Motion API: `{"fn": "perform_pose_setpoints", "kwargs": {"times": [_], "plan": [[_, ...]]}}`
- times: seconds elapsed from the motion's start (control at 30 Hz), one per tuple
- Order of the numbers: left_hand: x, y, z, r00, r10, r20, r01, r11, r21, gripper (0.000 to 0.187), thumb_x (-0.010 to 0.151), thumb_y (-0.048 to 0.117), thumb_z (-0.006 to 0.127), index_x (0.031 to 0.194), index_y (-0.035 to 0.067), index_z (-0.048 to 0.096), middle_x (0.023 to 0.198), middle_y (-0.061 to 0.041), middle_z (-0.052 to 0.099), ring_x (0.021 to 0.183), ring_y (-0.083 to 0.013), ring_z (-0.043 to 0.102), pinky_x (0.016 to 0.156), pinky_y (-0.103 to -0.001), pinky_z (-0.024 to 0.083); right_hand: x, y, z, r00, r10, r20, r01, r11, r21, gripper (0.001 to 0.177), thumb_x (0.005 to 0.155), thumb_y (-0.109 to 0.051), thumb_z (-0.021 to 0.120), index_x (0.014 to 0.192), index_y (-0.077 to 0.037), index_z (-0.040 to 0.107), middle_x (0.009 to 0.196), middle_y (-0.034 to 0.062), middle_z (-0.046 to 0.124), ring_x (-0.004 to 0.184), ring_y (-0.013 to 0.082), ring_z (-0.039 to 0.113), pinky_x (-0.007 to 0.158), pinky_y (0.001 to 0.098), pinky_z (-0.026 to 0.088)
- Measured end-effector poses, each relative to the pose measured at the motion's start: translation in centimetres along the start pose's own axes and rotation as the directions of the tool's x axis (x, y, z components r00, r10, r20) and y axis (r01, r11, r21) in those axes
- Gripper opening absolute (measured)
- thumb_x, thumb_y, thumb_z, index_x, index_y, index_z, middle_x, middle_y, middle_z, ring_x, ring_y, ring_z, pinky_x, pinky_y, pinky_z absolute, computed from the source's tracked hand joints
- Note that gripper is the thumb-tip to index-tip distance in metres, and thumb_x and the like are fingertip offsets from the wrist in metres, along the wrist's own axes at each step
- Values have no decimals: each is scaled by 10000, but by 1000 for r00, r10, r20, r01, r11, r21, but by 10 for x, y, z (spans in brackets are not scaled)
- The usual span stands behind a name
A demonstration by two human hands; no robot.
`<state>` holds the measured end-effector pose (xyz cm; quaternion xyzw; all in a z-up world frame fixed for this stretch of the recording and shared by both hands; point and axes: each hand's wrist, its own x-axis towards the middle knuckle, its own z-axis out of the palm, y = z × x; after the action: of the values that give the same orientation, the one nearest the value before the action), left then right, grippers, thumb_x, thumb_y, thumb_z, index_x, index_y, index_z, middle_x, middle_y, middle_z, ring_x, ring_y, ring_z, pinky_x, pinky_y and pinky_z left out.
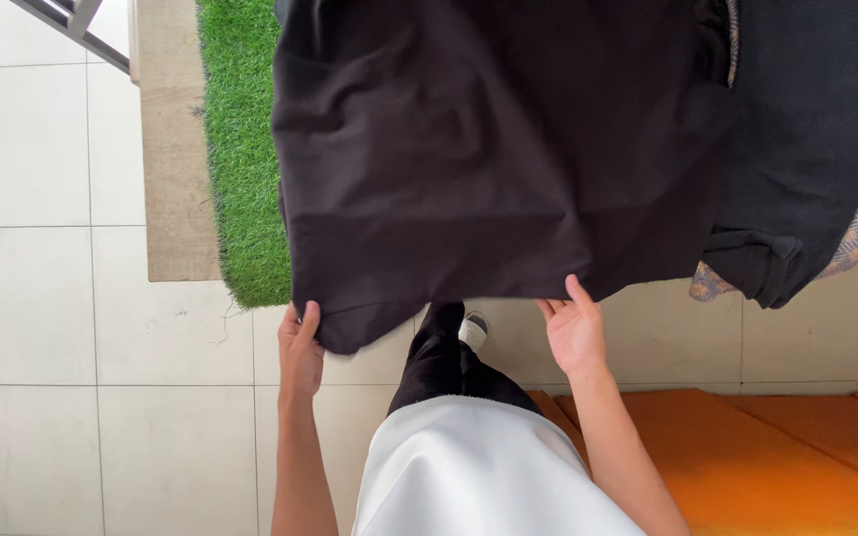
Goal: The person packs a suitcase by organizing folded clothes and folding a black garment to fit into the luggage.
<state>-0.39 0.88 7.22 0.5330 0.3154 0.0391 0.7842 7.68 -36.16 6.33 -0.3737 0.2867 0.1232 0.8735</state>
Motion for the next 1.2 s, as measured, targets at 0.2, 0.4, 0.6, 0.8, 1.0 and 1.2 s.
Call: {"fn": "perform_pose_setpoints", "kwargs": {"times": [0.2, 0.4, 0.6, 0.8, 1.0, 1.2], "plan": [[2, -14, -32, 951, 145, -272, 66, 767, 638, 399, 1066, 371, 658, 1229, 8, 627, 884, -126, 510, 773, -189, 473, 682, -366, 381, 0, 6, -9, 992, 46, -115, -56, 995, -86, 256, 1005, -241, 627, 1072, -59, 460, 1052, 165, 643, 962, 355, 614, 961, 527, 501], [-8, -78, -1, 947, 319, -47, -201, 697, 689, 344, 978, 355, 676, 1007, 17, 622, 862, -30, 576, 792, -149, 527, 715, -323, 460, -8, 27, -20, 996, 86, -2, -86, 995, -60, 254, 1015, -274, 624, 1044, -71, 474, 929, 116, 615, 1089, 336, 716, 1014, 443, 540], [-38, -89, 138, 813, -332, 478, 237, 939, 249, 546, 986, 496, 536, 1296, 56, 633, 1298, -77, 672, 1242, -199, 593, 1058, -359, 435, 4, 41, -43, 978, 113, 174, -146, 970, 192, 241, 1063, -211, 689, 971, -98, 497, 858, 75, 571, 1113, 362, 704, 1005, 448, 536], [-37, -72, 202, 819, -261, 512, 491, 779, -390, 598, 1014, 363, 616, 1433, -29, 447, 1473, -179, 537, 1391, -309, 504, 1190, -428, 357, -14, 18, -26, 975, 23, 220, -78, 967, 241, 319, 999, -257, 660, 1254, -84, 577, 1290, 92, 620, 1241, 270, 497, 992, 411, 396], [-52, -54, 211, 824, -271, 498, 505, 748, -430, 586, 986, 302, 605, 1438, -22, 420, 1466, -201, 531, 1350, -342, 537, 1152, -463, 377, -11, -58, 8, 999, -49, -9, 49, 939, 341, 595, 925, -364, 637, 1415, -42, 540, 1489, 116, 562, 1400, 296, 502, 1191, 469, 359], [-52, -70, 208, 839, -305, 450, 493, 777, -392, 592, 1039, 388, 508, 1423, -57, 440, 1397, -222, 582, 1254, -327, 607, 1064, -439, 484, -25, -114, -12, 924, -308, -228, 361, 898, 250, 588, 936, -328, 711, 1409, -13, 560, 1464, 102, 564, 1392, 293, 493, 1195, 476, 382]]}}
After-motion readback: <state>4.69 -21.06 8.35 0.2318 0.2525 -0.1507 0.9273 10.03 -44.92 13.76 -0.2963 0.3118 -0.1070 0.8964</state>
